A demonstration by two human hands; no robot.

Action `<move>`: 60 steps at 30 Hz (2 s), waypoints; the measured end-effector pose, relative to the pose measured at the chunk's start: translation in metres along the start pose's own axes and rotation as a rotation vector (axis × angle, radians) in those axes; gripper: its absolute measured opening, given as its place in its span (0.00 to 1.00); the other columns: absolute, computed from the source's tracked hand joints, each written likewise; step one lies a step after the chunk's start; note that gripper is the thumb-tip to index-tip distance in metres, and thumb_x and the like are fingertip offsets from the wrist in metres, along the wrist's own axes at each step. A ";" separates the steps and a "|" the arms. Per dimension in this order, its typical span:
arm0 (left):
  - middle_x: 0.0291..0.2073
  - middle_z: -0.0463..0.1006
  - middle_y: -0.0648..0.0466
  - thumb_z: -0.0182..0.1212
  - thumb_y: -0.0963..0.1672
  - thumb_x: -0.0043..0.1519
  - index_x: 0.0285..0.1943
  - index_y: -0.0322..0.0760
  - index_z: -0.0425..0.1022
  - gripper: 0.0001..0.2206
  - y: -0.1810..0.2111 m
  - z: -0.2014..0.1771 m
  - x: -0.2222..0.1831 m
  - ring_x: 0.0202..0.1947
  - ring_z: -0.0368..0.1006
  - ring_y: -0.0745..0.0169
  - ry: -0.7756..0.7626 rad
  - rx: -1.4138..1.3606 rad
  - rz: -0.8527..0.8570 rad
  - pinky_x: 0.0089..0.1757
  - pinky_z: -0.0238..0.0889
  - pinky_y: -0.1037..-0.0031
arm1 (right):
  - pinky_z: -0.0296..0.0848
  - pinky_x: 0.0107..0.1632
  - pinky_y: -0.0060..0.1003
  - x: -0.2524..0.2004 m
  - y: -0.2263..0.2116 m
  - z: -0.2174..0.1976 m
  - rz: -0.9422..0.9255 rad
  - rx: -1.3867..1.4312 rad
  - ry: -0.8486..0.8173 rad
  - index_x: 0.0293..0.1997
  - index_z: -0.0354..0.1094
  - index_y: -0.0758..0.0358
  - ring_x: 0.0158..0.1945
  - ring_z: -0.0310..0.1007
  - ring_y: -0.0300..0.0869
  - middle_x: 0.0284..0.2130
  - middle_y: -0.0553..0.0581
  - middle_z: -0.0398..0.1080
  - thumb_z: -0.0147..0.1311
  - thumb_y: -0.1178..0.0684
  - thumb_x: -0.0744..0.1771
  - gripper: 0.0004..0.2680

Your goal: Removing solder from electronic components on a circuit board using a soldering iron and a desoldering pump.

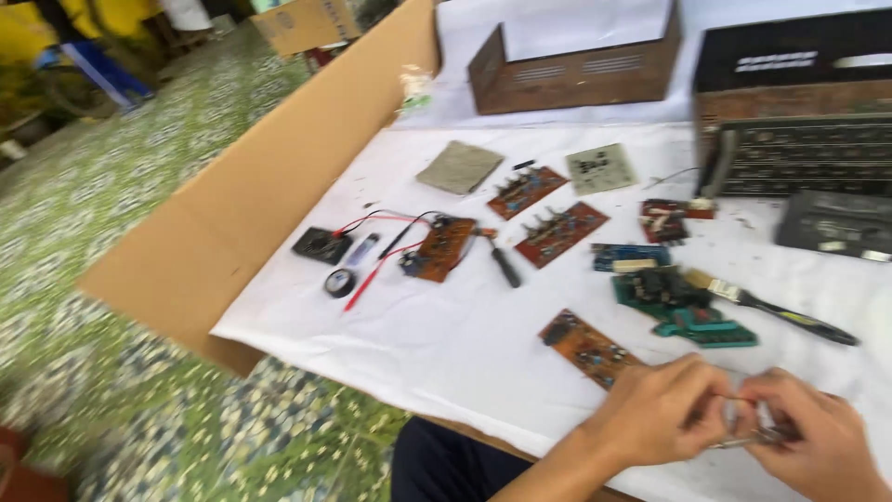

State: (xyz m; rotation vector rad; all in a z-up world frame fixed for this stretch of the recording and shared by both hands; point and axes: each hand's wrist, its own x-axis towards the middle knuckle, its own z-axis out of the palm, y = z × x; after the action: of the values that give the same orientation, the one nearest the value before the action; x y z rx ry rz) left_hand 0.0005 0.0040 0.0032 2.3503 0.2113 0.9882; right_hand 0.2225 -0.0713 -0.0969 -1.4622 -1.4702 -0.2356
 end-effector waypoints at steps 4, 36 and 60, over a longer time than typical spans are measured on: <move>0.35 0.70 0.54 0.51 0.41 0.64 0.47 0.40 0.64 0.04 0.009 -0.021 0.012 0.28 0.71 0.50 -0.022 -0.022 0.023 0.29 0.64 0.58 | 0.57 0.23 0.30 0.027 -0.079 -0.026 -0.085 -0.126 -0.069 0.32 0.66 0.52 0.17 0.49 0.35 0.23 0.43 0.67 0.52 0.53 0.65 0.02; 0.30 0.71 0.51 0.53 0.41 0.70 0.45 0.32 0.73 0.06 0.014 -0.026 0.017 0.21 0.62 0.64 0.208 -0.229 -0.014 0.27 0.59 0.73 | 0.56 0.27 0.26 0.089 -0.073 -0.094 0.347 0.133 0.013 0.35 0.70 0.62 0.22 0.58 0.31 0.23 0.49 0.71 0.54 0.53 0.69 0.06; 0.20 0.67 0.56 0.47 0.46 0.73 0.29 0.37 0.74 0.19 -0.001 -0.032 -0.003 0.17 0.60 0.66 0.285 -0.098 0.371 0.22 0.54 0.73 | 0.48 0.27 0.34 0.148 -0.041 -0.072 0.661 0.181 0.027 0.53 0.52 0.63 0.24 0.50 0.39 0.26 0.56 0.57 0.32 0.55 0.76 0.05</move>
State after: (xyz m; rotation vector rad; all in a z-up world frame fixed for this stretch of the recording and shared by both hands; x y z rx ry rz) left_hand -0.0242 0.0181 0.0184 2.1953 -0.1705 1.4762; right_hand 0.2595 -0.0393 0.0650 -1.6952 -0.8915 0.2758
